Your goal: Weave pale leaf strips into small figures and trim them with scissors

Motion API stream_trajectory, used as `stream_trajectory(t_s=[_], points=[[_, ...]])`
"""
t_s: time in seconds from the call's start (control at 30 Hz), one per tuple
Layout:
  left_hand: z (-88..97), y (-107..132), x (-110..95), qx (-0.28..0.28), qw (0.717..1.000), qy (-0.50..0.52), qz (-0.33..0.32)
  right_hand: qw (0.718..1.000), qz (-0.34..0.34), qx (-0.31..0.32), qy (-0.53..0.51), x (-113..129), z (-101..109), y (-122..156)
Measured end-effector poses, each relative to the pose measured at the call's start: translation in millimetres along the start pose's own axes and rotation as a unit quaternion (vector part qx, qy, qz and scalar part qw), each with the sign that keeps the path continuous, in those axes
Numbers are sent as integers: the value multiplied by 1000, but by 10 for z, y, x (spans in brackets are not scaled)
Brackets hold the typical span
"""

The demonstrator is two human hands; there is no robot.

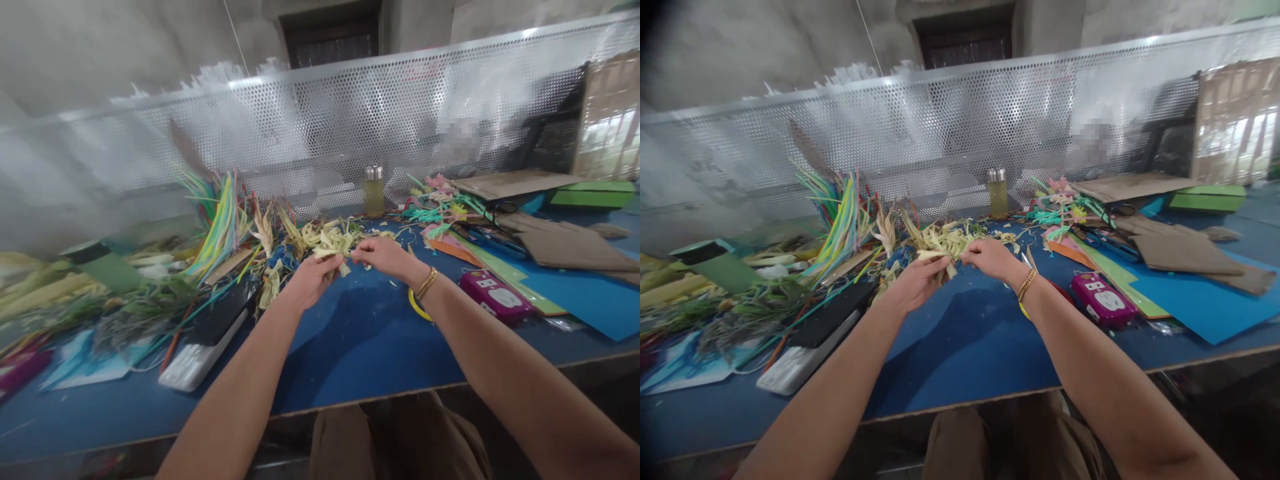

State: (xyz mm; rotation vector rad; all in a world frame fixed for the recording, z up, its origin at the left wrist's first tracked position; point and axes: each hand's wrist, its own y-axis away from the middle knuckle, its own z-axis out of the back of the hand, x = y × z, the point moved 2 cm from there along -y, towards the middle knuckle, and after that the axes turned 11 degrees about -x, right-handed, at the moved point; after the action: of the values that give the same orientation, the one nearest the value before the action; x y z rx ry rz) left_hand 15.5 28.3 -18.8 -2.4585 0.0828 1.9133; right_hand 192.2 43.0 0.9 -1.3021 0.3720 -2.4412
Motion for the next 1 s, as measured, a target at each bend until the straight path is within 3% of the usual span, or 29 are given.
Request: stream_trajectory(t_s=[0.1, 0.2, 0.27, 0.47, 0.57, 0.67, 0.7, 0.87, 1.0], points=[[15, 8, -25, 13, 999, 34, -18, 995, 34, -87, 24, -6, 31, -19], [4, -10, -20, -20, 998, 29, -61, 972, 60, -217, 68, 49, 104, -2], [-16, -39, 1, -43, 994, 33, -93, 959, 69, -256, 97, 108, 127, 28], [-26, -92, 51, -32, 991, 55, -116, 990, 114, -79, 3, 184, -18, 81], [15, -29, -54, 27, 995, 46, -83, 992, 111, -57, -28, 145, -12, 55], [60, 41, -185, 115, 991, 69, -9, 990, 122, -64, -9, 114, 68, 19], [79, 49, -208, 121, 990, 75, 14, 989, 131, -67, 8, 111, 93, 11], [135, -13, -87, 34, 996, 19, 83, 970, 212, -54, 101, 134, 80, 7], [121, -20, 24, 36, 993, -23, 112, 961, 243, -35, 126, 136, 27, 12]])
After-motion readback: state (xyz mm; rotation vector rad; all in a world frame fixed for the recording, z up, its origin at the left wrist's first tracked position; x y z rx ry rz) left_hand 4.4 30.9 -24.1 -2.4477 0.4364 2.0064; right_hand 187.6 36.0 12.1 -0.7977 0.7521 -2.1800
